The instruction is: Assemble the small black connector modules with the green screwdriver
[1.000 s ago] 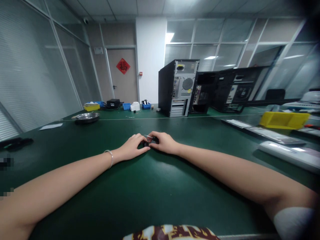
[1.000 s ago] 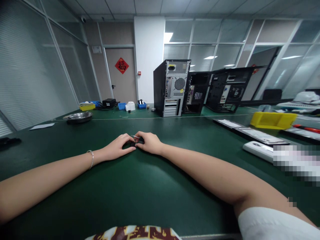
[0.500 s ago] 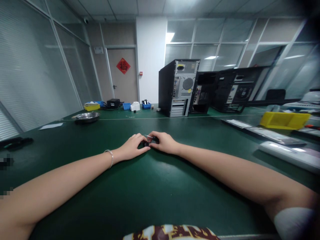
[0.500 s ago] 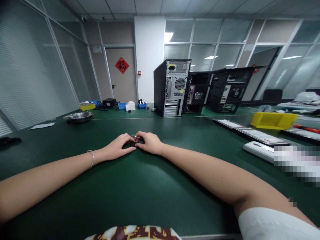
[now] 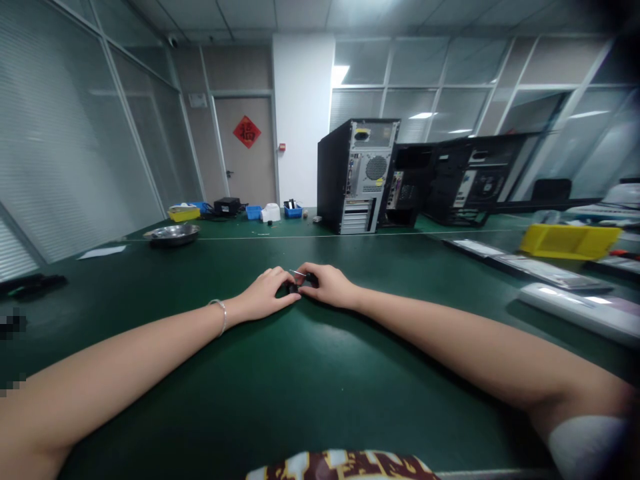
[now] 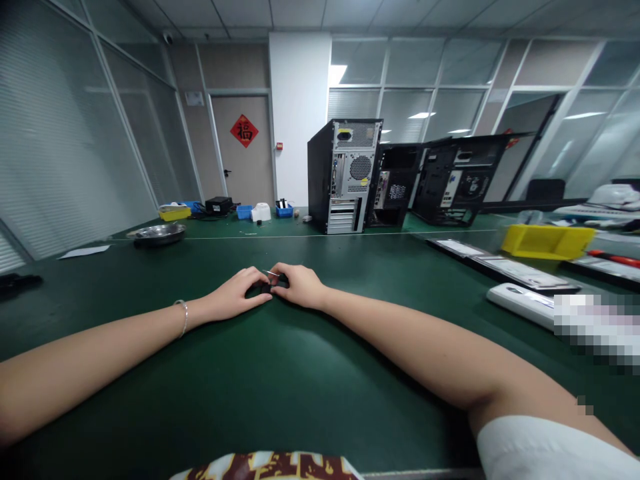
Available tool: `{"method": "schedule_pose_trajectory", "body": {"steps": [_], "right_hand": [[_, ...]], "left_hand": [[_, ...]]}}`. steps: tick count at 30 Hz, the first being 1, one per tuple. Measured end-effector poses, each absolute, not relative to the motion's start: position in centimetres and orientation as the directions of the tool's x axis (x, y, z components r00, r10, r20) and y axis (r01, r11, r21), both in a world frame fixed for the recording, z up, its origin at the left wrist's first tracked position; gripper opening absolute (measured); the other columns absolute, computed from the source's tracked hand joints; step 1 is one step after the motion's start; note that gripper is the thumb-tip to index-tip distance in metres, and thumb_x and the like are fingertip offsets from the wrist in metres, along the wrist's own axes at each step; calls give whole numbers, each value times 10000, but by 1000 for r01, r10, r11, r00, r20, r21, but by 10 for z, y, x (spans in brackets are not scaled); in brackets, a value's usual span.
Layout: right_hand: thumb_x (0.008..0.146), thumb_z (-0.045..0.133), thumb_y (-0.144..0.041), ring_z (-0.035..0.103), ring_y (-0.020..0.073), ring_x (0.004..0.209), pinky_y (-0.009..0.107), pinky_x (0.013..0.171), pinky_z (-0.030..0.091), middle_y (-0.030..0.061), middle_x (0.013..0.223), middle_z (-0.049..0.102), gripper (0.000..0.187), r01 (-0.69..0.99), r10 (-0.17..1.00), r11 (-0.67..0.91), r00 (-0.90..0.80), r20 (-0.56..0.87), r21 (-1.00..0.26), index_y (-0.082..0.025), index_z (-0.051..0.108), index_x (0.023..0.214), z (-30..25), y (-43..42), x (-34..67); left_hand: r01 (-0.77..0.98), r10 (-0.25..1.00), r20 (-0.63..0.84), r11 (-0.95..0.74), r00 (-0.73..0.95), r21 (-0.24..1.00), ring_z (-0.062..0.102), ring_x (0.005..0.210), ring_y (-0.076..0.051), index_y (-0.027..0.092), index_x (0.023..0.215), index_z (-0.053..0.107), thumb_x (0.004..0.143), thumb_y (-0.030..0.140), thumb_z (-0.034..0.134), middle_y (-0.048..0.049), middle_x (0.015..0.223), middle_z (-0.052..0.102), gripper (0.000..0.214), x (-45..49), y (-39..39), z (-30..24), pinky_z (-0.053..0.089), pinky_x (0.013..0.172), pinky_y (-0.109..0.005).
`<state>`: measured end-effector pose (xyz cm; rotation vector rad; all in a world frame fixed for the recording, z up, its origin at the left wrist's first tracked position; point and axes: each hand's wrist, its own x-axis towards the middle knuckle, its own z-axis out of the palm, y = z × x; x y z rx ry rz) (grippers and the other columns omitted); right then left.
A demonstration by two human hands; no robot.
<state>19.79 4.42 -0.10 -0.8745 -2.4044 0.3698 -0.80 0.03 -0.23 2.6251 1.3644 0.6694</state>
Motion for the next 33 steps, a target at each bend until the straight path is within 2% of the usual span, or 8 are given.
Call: {"method": "schedule_pose_trajectory", "body": {"steps": [13,16,19,22,24,28,33], "right_hand": [[796,704,-177,665,172,825,266,724,469,4,961,742,222,494,653,753,-640,404,-434,-210,653,1010,-2,45,198],[801,698,-193,665,175,843,277,754,480,10,971,734,217,465,649,757,-617,446,-459,-210,651,1013,-5,48,199],[811,685,-213,664,180,899,300,823,491,22,988,723,211,384,630,772,-567,531,-506,-199,636,1016,-9,52,199],[817,681,-239,660,187,943,319,875,492,48,997,714,214,286,594,800,-506,626,-528,-181,612,1012,-10,52,199],[819,681,-258,656,191,946,325,876,496,60,1002,709,223,243,574,814,-475,667,-528,-177,601,1010,-8,50,199],[830,665,-269,647,194,954,327,867,500,59,1012,700,212,206,548,831,-466,695,-517,-190,595,1014,-5,43,197],[825,662,-260,641,198,960,331,867,499,61,1018,696,225,200,523,847,-479,705,-492,-188,596,1027,-5,41,195]], "left_hand": [[736,796,351,-597,493,321,578,1039,-291,206,1035,607,891,404,602,-96,1073,620,245,-8,0,-2,472,914,-450],[701,813,377,-578,444,418,597,937,-254,206,1034,627,853,396,651,-75,1020,605,264,-9,2,-3,501,850,-415],[608,861,383,-508,335,610,594,800,-195,197,1098,609,810,348,695,-32,914,591,336,-12,7,-4,515,763,-364],[447,909,330,-412,252,794,624,777,-174,184,1140,568,779,294,715,2,829,598,404,-14,11,-5,522,765,-350],[357,929,289,-358,233,863,666,811,-184,180,1146,552,762,286,735,-2,828,631,439,-14,12,-5,530,803,-368],[258,935,249,-314,254,914,716,865,-216,185,1132,546,733,287,773,-29,860,704,471,-12,10,-4,540,868,-419],[265,911,275,-360,307,895,724,857,-223,187,1139,565,737,292,775,-25,851,713,466,-8,6,-4,548,860,-423]]}}
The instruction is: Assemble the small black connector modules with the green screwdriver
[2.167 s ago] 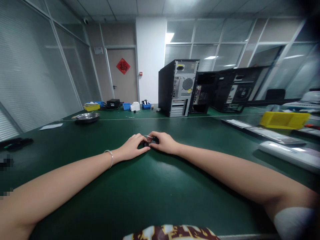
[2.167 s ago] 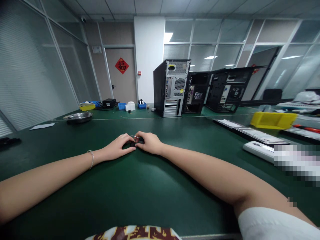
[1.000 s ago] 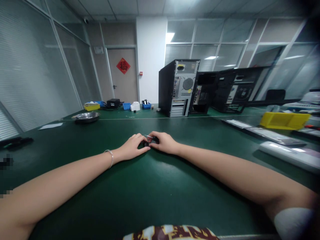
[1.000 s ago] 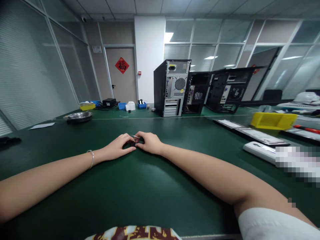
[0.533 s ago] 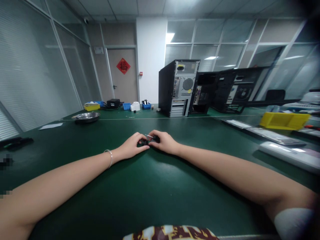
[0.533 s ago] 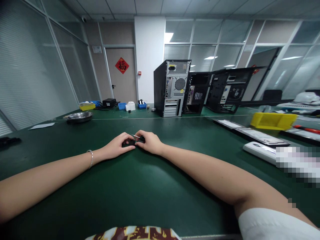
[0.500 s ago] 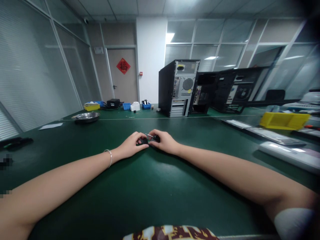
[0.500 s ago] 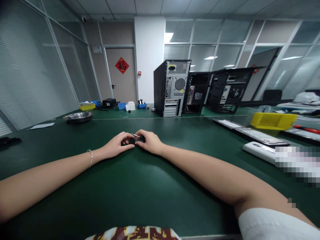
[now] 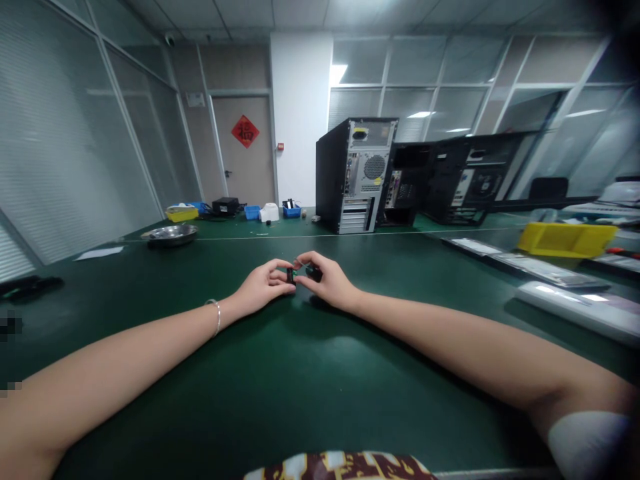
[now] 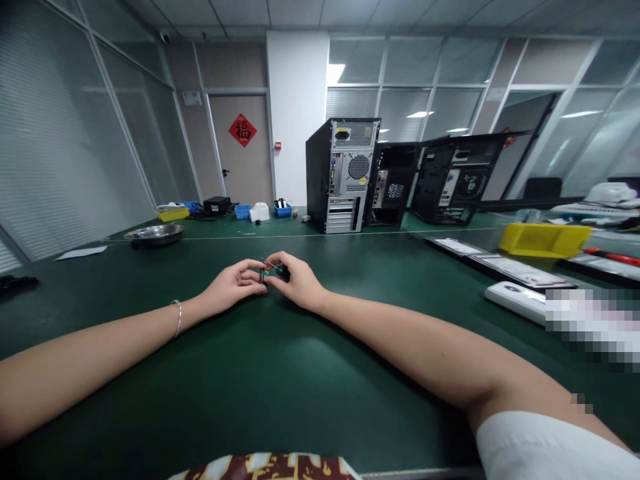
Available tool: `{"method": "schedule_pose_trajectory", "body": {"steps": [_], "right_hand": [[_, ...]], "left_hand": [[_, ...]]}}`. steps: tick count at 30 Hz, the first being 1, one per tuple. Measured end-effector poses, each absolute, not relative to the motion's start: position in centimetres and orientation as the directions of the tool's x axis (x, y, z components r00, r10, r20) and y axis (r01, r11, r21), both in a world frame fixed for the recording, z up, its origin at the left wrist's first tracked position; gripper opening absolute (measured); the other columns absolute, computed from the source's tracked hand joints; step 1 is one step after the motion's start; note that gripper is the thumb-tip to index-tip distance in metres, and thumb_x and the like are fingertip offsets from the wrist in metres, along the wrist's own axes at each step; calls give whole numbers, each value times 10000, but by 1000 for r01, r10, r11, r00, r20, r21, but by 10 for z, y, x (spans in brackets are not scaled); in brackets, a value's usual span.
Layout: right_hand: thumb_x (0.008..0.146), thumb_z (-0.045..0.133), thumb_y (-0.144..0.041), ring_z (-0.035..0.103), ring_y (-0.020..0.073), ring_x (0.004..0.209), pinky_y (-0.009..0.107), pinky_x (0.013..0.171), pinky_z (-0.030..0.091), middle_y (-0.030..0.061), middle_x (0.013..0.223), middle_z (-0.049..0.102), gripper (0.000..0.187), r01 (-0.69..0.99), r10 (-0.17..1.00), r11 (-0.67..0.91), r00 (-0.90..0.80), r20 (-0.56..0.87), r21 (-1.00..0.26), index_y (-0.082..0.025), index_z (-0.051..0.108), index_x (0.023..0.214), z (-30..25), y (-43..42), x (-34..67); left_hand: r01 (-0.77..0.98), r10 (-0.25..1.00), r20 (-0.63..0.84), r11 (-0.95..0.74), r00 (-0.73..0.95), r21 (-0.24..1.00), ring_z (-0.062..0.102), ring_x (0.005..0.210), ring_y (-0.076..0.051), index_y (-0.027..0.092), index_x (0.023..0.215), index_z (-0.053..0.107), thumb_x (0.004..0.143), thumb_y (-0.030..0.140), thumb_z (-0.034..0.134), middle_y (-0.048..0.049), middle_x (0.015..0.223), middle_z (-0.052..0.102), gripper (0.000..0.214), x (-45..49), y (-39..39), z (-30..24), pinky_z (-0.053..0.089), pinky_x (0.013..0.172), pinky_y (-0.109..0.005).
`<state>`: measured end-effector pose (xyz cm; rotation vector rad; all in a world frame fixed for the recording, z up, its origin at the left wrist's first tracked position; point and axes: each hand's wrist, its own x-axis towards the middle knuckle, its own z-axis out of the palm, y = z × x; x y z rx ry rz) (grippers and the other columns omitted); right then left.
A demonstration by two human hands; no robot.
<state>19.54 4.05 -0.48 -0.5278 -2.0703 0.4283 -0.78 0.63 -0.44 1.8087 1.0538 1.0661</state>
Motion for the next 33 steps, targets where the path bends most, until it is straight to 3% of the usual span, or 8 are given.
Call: {"method": "schedule_pose_trajectory", "body": {"steps": [22,28,33], "right_hand": [[841,631,-208,648,203,975,332,878,500,66,1049,688,240,204,460,885,-528,714,-419,-193,593,1077,-8,42,195],[865,624,-213,655,214,983,342,869,511,83,1058,691,225,192,406,912,-545,734,-362,-191,588,1086,-9,41,194],[888,613,-231,658,210,962,329,838,516,83,1060,690,202,205,390,920,-563,729,-334,-195,587,1085,-8,38,191]], "left_hand": [[240,909,283,-362,307,901,701,794,-192,163,1096,570,701,249,801,-4,796,698,465,-7,6,-4,543,822,-376],[145,909,286,-341,303,929,716,785,-189,154,1042,588,793,388,737,-21,828,710,372,-6,5,-2,563,798,-354],[117,906,297,-344,300,931,717,789,-183,165,989,574,763,359,771,-16,824,728,357,-6,4,-1,575,797,-346]]}}
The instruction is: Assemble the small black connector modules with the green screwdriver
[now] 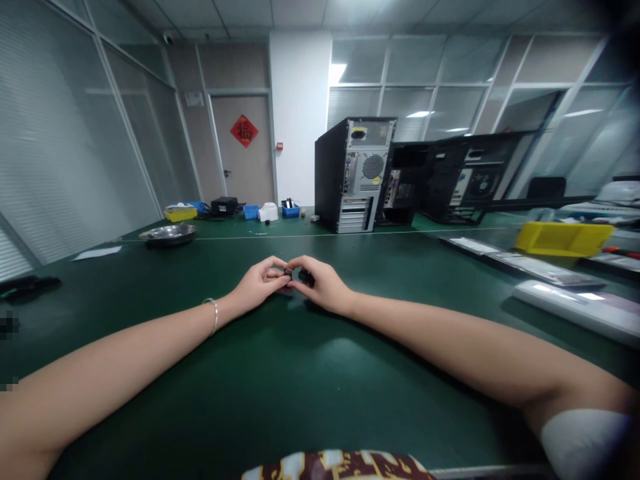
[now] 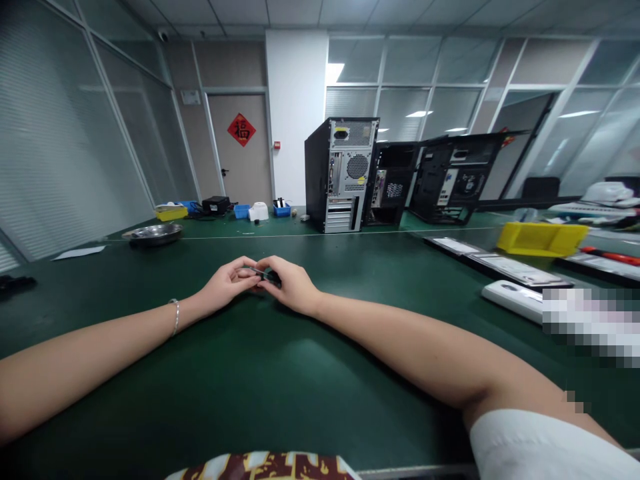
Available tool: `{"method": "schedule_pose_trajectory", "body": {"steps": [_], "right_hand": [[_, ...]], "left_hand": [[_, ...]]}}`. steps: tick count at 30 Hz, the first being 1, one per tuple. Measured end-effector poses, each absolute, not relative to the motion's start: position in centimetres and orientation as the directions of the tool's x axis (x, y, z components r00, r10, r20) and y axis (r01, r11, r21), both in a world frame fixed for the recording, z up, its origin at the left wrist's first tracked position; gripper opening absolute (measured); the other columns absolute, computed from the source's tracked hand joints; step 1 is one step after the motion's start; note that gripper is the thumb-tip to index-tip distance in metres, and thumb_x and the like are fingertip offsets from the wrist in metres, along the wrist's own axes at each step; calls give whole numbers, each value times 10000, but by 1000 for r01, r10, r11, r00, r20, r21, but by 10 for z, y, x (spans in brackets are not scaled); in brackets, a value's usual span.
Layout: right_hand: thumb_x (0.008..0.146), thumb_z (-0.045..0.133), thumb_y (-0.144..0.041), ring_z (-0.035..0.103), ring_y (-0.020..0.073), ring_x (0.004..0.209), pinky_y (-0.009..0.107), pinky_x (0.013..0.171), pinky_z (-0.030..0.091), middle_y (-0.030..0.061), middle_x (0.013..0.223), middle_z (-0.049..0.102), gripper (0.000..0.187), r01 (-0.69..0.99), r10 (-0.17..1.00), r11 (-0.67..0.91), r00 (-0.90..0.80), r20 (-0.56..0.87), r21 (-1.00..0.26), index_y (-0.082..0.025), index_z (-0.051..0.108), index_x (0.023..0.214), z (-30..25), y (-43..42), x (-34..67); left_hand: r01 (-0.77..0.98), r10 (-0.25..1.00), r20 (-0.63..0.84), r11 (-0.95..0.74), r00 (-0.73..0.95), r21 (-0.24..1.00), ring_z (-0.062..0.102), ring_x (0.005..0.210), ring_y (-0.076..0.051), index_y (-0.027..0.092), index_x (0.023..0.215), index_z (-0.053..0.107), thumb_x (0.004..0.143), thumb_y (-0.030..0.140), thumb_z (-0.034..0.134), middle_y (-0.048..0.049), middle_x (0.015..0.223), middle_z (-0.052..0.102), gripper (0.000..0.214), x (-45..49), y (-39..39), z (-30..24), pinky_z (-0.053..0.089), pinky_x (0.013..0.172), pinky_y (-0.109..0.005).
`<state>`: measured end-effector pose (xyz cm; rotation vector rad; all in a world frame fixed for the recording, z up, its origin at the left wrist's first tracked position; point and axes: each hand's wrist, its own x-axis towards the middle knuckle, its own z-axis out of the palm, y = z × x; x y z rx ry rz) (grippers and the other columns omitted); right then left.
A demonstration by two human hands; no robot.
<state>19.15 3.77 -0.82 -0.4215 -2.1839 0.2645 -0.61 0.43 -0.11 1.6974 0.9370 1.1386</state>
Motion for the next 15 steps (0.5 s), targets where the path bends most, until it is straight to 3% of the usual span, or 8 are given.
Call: {"method": "schedule_pose_trajectory", "body": {"steps": [10,15], "right_hand": [[908,598,-223,604,208,1036,326,869,511,93,1107,608,190,162,321,947,-524,789,-278,-211,581,1097,-4,34,193],[913,604,-285,600,210,1022,329,867,503,89,1089,594,182,219,399,917,-464,791,-334,-207,594,1078,-5,37,194]], "left_hand": [[114,896,361,-399,259,910,717,775,-200,164,928,592,756,336,763,-19,794,712,298,-7,5,0,562,795,-375],[151,894,385,-424,229,893,700,749,-195,153,994,620,782,332,738,-37,803,712,301,-8,6,2,541,760,-355]]}}
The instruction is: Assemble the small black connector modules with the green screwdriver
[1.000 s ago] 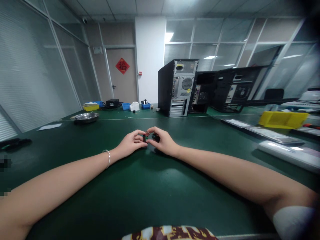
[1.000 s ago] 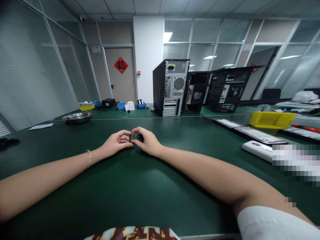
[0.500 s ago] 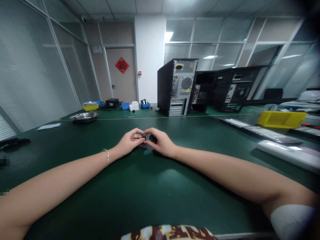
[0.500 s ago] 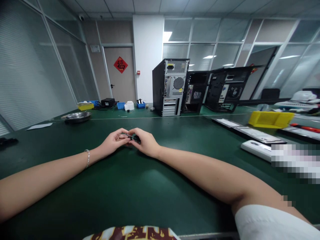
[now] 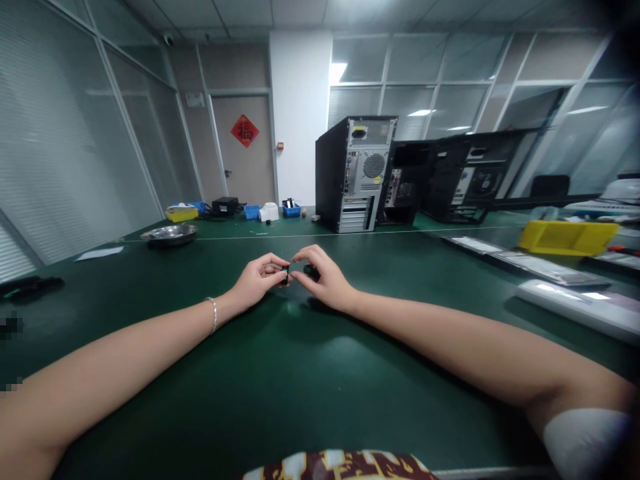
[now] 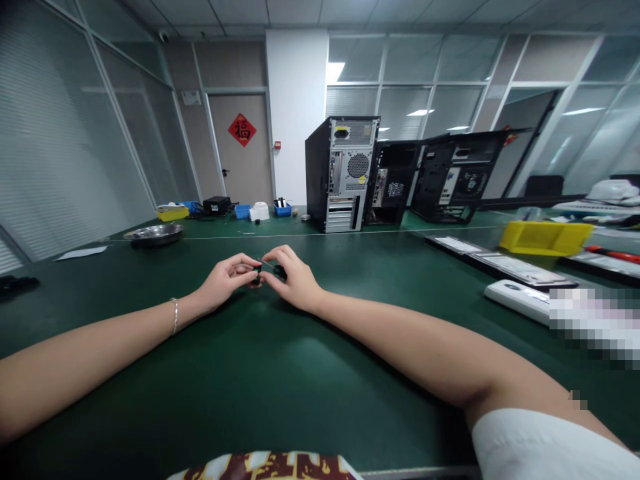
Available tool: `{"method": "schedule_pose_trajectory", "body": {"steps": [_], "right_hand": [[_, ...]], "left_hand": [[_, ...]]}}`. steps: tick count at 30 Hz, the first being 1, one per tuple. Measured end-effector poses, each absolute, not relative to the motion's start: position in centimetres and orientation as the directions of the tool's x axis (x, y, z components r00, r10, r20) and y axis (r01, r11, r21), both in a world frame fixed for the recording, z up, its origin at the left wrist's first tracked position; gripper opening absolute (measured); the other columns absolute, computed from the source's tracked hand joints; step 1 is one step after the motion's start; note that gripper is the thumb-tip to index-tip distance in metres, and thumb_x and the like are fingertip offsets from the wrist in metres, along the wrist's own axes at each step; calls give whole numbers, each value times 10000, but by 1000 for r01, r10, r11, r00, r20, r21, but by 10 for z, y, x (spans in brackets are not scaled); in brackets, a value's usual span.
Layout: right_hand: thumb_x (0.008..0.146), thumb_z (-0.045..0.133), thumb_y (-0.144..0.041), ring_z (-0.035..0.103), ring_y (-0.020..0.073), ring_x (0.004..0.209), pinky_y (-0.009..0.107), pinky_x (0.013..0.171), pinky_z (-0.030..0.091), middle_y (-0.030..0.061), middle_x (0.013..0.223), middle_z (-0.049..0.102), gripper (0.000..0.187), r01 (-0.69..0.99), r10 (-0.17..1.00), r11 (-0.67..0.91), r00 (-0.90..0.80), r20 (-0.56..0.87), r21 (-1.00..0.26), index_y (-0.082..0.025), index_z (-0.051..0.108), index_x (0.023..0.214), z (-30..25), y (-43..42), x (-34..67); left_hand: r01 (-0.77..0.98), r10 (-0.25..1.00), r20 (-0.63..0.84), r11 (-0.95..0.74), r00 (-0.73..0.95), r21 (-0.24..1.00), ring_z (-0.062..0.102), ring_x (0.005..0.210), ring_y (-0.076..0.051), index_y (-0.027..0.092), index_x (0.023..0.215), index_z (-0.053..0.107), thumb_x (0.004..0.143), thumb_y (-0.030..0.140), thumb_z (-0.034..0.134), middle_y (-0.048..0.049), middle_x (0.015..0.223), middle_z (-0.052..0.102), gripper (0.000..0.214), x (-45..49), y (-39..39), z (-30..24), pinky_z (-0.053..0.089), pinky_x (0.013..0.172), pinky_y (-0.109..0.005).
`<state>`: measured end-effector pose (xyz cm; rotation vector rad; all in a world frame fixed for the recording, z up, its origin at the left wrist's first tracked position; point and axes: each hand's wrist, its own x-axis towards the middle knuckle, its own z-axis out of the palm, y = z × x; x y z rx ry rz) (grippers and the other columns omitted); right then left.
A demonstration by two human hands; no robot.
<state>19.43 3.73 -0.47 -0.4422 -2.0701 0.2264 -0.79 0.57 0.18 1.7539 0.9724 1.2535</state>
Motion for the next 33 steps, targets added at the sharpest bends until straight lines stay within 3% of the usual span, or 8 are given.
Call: {"method": "schedule_pose_trajectory", "body": {"steps": [4,8,19,24,29,33], "right_hand": [[990,466,-309,619,189,934,320,855,483,62,991,645,193,276,505,863,-448,738,-424,-203,627,999,-7,44,194],[992,450,-272,627,178,852,293,796,467,39,884,679,250,361,562,827,-490,667,-431,-200,660,877,-7,46,193],[949,535,-239,632,171,827,268,757,445,36,873,705,185,469,610,789,-525,594,-396,-196,697,870,-6,42,192],[946,541,-253,624,168,807,268,739,436,31,850,696,187,473,606,791,-523,599,-387,-201,701,864,-6,42,192],[943,541,-256,622,170,782,270,702,426,30,842,702,196,472,609,790,-528,592,-391,-200,702,845,-6,42,193],[939,534,-246,623,163,763,262,696,429,23,833,713,199,435,609,793,-537,585,-426,-197,707,854,-6,43,193]], "left_hand": [[170,895,400,-433,199,885,672,770,-188,163,1052,647,851,359,654,-45,822,713,281,-8,8,2,532,772,-347],[223,891,429,-453,150,863,664,904,-214,187,1073,701,886,359,593,-77,1013,718,275,-11,12,-2,521,789,-333],[437,817,487,-576,308,691,645,1028,-249,182,1195,660,917,342,586,-95,1153,713,330,-8,5,2,502,907,-375],[531,803,537,-582,257,616,645,897,-227,184,1099,661,925,329,567,-79,1027,707,244,-10,6,0,508,829,-358],[581,767,578,-613,277,535,653,990,-256,215,1039,708,926,342,576,-70,1076,726,215,-11,2,4,483,932,-378],[562,776,565,-610,280,559,667,1000,-259,219,1072,728,923,357,585,-69,1103,744,249,-11,1,6,485,945,-373]]}}
